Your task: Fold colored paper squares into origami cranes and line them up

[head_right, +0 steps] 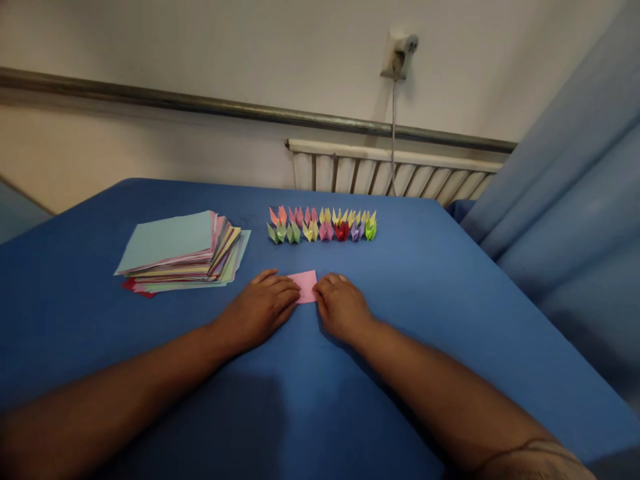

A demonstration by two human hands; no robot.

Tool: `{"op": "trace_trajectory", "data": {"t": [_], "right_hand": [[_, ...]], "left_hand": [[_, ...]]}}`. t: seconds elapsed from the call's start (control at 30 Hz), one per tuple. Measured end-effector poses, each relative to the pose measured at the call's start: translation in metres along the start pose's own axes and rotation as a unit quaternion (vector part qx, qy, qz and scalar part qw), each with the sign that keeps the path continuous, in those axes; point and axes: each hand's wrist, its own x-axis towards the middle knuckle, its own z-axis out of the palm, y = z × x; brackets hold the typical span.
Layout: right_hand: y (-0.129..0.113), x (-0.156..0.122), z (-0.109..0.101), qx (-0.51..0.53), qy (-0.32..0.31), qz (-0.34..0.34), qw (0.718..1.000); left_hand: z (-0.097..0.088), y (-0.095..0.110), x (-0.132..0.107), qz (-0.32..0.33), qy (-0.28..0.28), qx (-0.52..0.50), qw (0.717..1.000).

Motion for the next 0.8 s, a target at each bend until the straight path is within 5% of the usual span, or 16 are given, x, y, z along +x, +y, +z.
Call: {"op": "trace_trajectory", "data": {"t": [0.27, 0.8], "right_hand": [[0.020, 0.009, 0.001, 0.024, 0.023, -0.027, 0.999], [-0.005, -0.001, 0.010, 0.166, 0.021, -0.026, 0.985]], "left_hand": [[0.005, -0.031, -0.001, 0.015, 0.007, -0.003, 1.000], [-0.007, -0.007, -0.002, -0.028, -0.007, -0.037, 0.999]]}}
